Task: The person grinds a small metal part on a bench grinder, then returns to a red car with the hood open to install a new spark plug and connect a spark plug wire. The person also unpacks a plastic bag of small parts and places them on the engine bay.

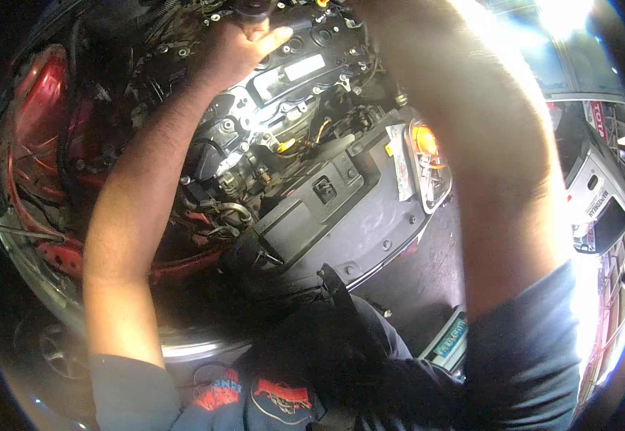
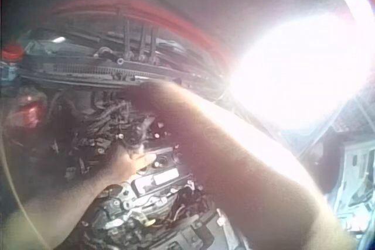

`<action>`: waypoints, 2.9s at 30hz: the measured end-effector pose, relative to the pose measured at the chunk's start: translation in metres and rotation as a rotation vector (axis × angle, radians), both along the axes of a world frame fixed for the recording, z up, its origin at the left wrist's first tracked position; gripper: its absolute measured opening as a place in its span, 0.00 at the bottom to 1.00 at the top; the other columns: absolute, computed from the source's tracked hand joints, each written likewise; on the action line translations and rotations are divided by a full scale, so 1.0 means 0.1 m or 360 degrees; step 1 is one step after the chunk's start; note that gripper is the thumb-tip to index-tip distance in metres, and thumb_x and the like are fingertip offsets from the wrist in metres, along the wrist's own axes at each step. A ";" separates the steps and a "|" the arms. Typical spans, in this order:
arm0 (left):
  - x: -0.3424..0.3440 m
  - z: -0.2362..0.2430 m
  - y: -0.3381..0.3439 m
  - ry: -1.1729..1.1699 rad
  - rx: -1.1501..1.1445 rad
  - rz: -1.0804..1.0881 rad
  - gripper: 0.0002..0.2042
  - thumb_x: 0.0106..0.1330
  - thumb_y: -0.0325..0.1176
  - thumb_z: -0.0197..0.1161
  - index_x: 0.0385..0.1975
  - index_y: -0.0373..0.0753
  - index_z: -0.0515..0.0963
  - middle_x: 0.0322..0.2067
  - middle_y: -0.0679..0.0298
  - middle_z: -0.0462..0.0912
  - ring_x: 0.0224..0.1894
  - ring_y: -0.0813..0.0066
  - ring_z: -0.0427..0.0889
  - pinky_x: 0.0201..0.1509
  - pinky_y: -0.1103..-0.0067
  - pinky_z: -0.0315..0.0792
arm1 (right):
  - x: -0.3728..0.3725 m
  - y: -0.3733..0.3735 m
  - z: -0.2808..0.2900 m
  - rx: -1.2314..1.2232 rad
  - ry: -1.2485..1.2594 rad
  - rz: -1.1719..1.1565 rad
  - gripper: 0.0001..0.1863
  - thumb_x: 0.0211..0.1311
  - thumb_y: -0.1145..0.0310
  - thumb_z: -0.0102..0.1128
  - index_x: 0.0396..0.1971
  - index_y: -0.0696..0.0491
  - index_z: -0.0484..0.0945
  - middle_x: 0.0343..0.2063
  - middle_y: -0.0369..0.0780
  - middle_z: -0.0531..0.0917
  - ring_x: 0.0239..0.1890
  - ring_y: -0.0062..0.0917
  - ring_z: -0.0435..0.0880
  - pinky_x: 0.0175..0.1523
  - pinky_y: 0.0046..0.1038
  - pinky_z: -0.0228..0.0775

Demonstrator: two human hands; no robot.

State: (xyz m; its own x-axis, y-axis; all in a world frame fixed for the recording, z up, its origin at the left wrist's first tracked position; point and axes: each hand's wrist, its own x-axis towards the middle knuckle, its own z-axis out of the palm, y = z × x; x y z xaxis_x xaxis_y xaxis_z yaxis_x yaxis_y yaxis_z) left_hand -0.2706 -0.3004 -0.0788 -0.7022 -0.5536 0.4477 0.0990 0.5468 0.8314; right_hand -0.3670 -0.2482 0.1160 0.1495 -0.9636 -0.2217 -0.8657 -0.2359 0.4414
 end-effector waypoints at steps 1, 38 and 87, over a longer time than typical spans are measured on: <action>-0.02 0.00 0.05 -0.0225 0.0128 0.0142 0.16 0.65 0.45 0.66 0.26 0.39 0.74 0.20 0.71 0.70 0.24 0.77 0.66 0.29 0.75 0.64 | -0.02 0.05 0.04 0.0017 -0.0001 -0.0075 0.29 0.67 0.56 0.46 0.65 0.54 0.60 0.47 0.47 0.81 0.45 0.35 0.84 0.45 0.33 0.81; -0.33 -1.29 -0.45 0.0050 -0.0047 0.0306 0.16 0.68 0.26 0.58 0.54 0.37 0.75 0.47 0.62 0.79 0.48 0.69 0.77 0.53 0.73 0.71 | -0.09 0.95 -0.05 -0.0067 -0.1228 -0.0512 0.50 0.59 0.41 0.58 0.67 0.68 0.54 0.36 0.55 0.84 0.41 0.45 0.85 0.46 0.43 0.77; -0.08 0.22 0.19 -0.0298 0.0415 0.0018 0.14 0.63 0.45 0.62 0.26 0.40 0.79 0.20 0.71 0.75 0.27 0.80 0.72 0.36 0.78 0.69 | -0.59 0.40 -0.37 -0.0333 -0.0446 0.0035 0.23 0.57 0.60 0.61 0.50 0.56 0.76 0.36 0.48 0.85 0.45 0.37 0.84 0.52 0.42 0.73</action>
State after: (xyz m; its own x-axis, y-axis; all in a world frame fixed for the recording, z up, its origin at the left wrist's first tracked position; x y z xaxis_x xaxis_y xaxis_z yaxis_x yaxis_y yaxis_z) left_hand -0.2789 -0.2809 -0.0572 -0.7522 -0.6410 0.1530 -0.0740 0.3128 0.9469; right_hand -0.4262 -0.2086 0.0795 0.1977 -0.9797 0.0332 -0.9559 -0.1851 0.2281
